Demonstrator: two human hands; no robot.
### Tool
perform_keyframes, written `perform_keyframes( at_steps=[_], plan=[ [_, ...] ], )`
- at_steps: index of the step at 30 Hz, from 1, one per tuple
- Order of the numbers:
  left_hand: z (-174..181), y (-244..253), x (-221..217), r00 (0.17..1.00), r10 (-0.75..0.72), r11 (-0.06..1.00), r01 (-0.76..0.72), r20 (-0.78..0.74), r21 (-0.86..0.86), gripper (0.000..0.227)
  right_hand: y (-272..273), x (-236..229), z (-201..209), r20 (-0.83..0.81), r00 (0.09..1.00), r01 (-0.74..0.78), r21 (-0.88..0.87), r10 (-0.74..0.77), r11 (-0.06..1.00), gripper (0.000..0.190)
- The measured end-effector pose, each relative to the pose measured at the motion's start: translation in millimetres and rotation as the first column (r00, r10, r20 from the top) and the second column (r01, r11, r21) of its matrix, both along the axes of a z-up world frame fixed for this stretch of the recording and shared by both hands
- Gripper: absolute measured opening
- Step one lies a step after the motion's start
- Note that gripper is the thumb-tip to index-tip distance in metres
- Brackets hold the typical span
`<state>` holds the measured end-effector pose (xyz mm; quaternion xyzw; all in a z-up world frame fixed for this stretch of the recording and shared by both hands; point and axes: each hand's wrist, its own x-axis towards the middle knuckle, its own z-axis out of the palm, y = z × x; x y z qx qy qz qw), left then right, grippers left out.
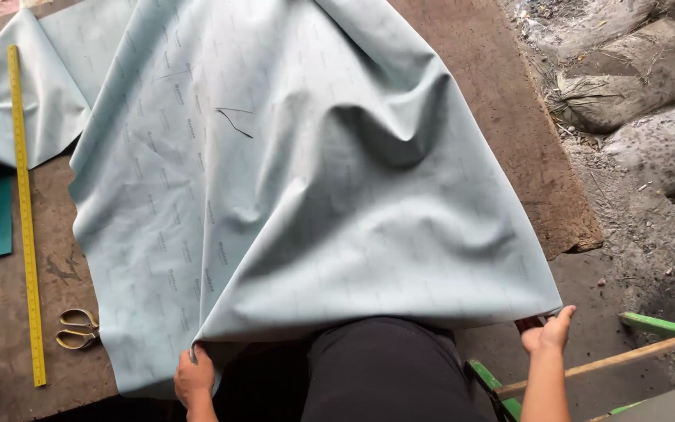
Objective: The person spreads a large piece of light blue fabric on a wooden table, smooths it out, and uses a yellow measuring tape to measure its dimensions. They also handle a stack of teal fabric pieces and use a pencil to mark the fabric.
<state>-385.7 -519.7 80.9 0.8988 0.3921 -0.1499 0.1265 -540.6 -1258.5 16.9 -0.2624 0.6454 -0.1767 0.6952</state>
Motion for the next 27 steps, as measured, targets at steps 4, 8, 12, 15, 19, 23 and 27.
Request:
perform_keyframes(
  at_steps=[4,8,12,15,19,23,27],
  plan=[
    [-34.2,28.5,-5.3,0.994,0.088,0.932,-0.058,0.069,-0.358,0.057,9.7,33.4,59.1,0.02,0.992,-0.124,0.121,0.123,0.985,0.079],
    [8.6,5.1,-4.9,0.943,0.329,0.765,-0.235,0.05,-0.6,0.072,3.6,33.6,61.5,-0.01,0.99,-0.134,0.165,0.138,0.977,0.09],
    [15.5,5.2,3.3,0.91,0.41,0.653,-0.242,0.066,-0.718,0.069,-1.2,36.5,48.5,0.037,0.99,-0.142,0.129,0.138,0.981,0.078],
    [-26.6,21.6,14.9,0.957,0.262,0.901,-0.196,0.126,-0.386,0.065,-9.8,34.5,17.0,-0.01,0.994,-0.111,0.094,0.113,0.989,0.061],
    [-20.1,-6.9,44.7,0.971,0.19,0.975,-0.17,0.147,-0.143,0.071,-20.1,21.0,-14.2,-0.098,0.991,-0.087,0.031,0.089,0.996,0.052],
    [-17.1,-22.3,60.8,0.998,0.058,0.99,-0.053,0.03,-0.133,0.098,-13.3,11.6,-18.0,-0.055,0.988,-0.144,0.001,0.144,0.99,0.05],
    [-18.5,-31.3,61.5,0.996,0.06,0.976,-0.072,-0.066,-0.207,0.11,1.1,-5.3,-36.4,0.068,0.966,-0.253,0.016,0.251,0.967,0.044]
  ],
)
